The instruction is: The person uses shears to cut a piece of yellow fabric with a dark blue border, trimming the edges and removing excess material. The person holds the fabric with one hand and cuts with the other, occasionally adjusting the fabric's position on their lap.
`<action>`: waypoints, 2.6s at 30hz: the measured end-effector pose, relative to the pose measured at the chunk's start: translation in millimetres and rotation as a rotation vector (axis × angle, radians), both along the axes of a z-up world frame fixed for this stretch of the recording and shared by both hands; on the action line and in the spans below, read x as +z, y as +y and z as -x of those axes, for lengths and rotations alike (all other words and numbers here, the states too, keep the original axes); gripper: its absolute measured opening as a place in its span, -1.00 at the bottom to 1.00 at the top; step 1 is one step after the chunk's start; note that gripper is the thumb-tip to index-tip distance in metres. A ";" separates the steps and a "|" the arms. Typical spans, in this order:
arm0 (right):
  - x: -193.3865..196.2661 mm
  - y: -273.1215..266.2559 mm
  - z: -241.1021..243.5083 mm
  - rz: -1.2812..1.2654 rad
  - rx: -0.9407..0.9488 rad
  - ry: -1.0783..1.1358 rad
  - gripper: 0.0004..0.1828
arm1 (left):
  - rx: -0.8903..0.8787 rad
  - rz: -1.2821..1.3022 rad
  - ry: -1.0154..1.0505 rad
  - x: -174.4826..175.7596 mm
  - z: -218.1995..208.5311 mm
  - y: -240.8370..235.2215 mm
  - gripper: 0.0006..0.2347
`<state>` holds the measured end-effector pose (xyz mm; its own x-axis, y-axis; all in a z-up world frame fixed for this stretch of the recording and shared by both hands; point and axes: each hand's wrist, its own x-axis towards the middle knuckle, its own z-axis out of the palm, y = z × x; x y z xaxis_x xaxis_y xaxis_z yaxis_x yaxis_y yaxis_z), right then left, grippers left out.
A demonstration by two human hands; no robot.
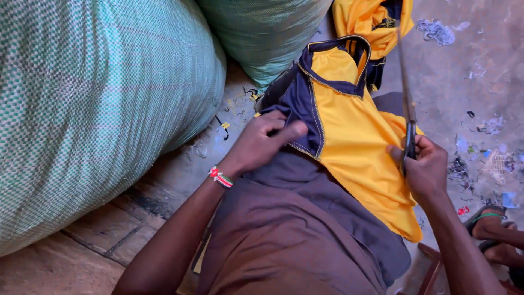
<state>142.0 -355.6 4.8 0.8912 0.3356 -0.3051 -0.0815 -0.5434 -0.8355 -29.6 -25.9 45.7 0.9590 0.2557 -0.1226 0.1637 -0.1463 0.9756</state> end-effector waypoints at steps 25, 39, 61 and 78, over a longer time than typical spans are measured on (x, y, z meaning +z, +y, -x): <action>60.6 14.3 31.1 0.244 0.114 -0.161 -0.63 | -0.116 0.604 0.263 -29.6 -74.7 -4.2 -0.87; 78.6 -1.8 32.9 0.268 0.103 -0.060 -0.66 | 0.032 1.044 -0.205 -24.2 -102.7 -43.5 -0.51; 66.4 -63.9 61.6 0.314 -0.059 -0.012 -0.55 | -0.190 0.960 -0.239 -33.0 -148.2 -105.1 -0.39; 56.8 -46.9 61.0 0.292 0.021 -0.056 -0.48 | -0.256 0.983 -0.268 -49.0 -145.4 -120.0 -0.31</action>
<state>81.1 -402.5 61.7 0.9032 0.2597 -0.3418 -0.0256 -0.7623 -0.6468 115.9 -146.0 -3.3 0.9967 -0.0558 0.0582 0.0009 0.7301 0.6833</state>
